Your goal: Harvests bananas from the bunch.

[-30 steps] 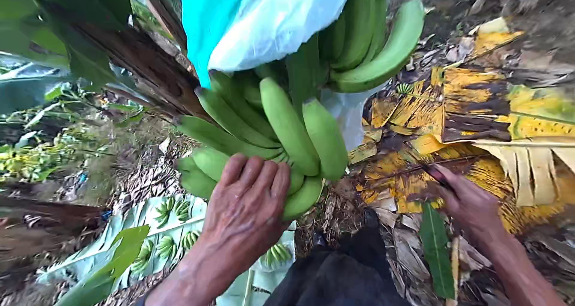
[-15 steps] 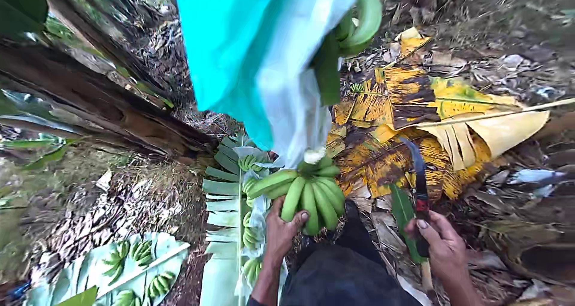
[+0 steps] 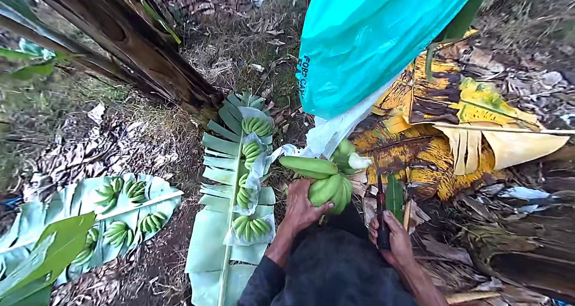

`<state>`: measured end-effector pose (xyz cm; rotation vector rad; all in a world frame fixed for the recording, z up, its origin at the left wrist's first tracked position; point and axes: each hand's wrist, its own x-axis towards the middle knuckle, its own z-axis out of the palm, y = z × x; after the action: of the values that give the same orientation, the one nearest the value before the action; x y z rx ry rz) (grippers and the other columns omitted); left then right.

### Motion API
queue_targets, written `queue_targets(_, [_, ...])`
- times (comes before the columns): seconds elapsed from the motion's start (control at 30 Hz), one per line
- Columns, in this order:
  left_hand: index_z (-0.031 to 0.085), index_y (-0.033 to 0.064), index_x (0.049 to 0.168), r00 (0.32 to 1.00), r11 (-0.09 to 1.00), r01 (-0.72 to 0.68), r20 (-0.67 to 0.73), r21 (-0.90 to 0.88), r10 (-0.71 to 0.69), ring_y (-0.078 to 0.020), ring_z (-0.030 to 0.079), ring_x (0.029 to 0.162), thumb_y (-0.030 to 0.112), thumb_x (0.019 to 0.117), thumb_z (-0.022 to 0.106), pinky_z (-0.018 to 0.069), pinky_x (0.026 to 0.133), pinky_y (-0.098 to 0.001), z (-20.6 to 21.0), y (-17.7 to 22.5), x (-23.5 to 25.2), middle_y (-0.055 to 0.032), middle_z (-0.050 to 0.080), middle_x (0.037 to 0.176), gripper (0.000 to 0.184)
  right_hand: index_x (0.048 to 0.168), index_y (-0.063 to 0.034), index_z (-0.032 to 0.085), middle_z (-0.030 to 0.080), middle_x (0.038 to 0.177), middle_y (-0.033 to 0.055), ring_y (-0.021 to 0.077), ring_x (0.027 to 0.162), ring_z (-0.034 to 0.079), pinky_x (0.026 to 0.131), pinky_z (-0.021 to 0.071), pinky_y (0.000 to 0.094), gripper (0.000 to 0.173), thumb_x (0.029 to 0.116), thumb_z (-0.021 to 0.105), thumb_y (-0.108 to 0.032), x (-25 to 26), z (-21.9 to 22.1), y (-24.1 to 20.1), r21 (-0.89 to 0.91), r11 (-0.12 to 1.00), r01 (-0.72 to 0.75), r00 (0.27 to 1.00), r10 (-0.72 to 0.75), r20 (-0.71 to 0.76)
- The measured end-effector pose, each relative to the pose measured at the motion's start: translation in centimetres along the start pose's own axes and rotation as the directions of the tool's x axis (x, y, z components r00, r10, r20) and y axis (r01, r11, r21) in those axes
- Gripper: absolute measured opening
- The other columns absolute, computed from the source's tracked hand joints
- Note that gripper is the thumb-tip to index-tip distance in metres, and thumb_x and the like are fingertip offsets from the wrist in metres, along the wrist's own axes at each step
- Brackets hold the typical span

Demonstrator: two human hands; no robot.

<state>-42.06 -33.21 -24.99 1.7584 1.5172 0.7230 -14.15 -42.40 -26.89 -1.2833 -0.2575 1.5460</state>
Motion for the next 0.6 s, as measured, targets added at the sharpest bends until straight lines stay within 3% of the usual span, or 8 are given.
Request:
queue_targets(0.13, [0.070, 0.0096, 0.123, 0.999, 0.998, -0.033, 0.016, 0.046, 0.032, -0.0259, 0.063, 0.114, 0.067, 0.0734, 0.080, 0.0472, 0.105, -0.0494, 0.5, -0.4, 0.4, -0.0083, 0.071, 0.117, 0.076, 0.125, -0.0034, 0.052, 0.061, 0.067, 0.0074, 0.0160, 0.047, 0.059, 0.042, 0.0526, 0.0303, 0.034, 0.1082, 0.035, -0.027, 0.2, 0.8, -1.0, -0.116, 0.993, 0.019, 0.995, -0.008, 0.098])
queue_targets(0.3, [0.069, 0.0106, 0.123, 0.998, 0.999, -0.044, 0.047, 0.026, 0.043, -0.0237, 0.063, 0.115, 0.067, 0.0741, 0.079, 0.0466, 0.106, -0.0490, 0.6, -0.5, 1.3, -0.0067, 0.071, 0.118, 0.075, 0.122, -0.0030, 0.055, 0.061, 0.067, 0.0077, 0.0163, 0.048, 0.058, 0.042, 0.0513, 0.0302, 0.031, 0.1051, 0.044, -0.026, 2.0, 0.5, -1.2, -0.251, 0.967, 0.035, 0.984, 0.010, 0.177])
queue_targets(0.47, [0.070, 0.0114, 0.123, 0.993, 0.996, -0.075, 0.100, 0.050, 0.070, -0.0232, 0.063, 0.116, 0.069, 0.0735, 0.078, 0.0461, 0.107, -0.0495, 1.5, 0.7, 2.5, -0.0058, 0.071, 0.118, 0.076, 0.121, -0.0038, 0.059, 0.062, 0.069, 0.0066, 0.0160, 0.049, 0.057, 0.043, 0.0496, 0.0295, 0.030, 0.1053, 0.048, -0.027, 3.1, 1.0, -3.5, -0.495, 0.868, 0.045, 0.986, 0.040, 0.160])
queue_targets(0.53, [0.069, 0.0116, 0.124, 0.990, 0.994, -0.081, 0.123, 0.072, 0.072, -0.0236, 0.063, 0.116, 0.070, 0.0733, 0.078, 0.0465, 0.106, -0.0496, 2.2, 1.2, 3.3, -0.0060, 0.071, 0.118, 0.078, 0.122, -0.0045, 0.058, 0.060, 0.068, 0.0055, 0.0151, 0.048, 0.056, 0.042, 0.0489, 0.0288, 0.031, 0.1065, 0.045, -0.028, 3.1, 1.3, -4.3, -0.470, 0.883, -0.008, 0.984, 0.090, 0.151])
queue_targets(0.6, [0.068, 0.0114, 0.125, 0.987, 0.993, -0.072, 0.151, 0.091, 0.058, -0.0250, 0.063, 0.115, 0.070, 0.0729, 0.078, 0.0464, 0.105, -0.0500, 3.0, 1.7, 4.4, -0.0071, 0.070, 0.119, 0.079, 0.122, -0.0053, 0.056, 0.055, 0.066, 0.0043, 0.0137, 0.045, 0.052, 0.040, 0.0476, 0.0278, 0.032, 0.1077, 0.041, -0.029, 2.8, 1.9, -5.0, -0.336, 0.938, -0.087, 0.979, 0.142, 0.145])
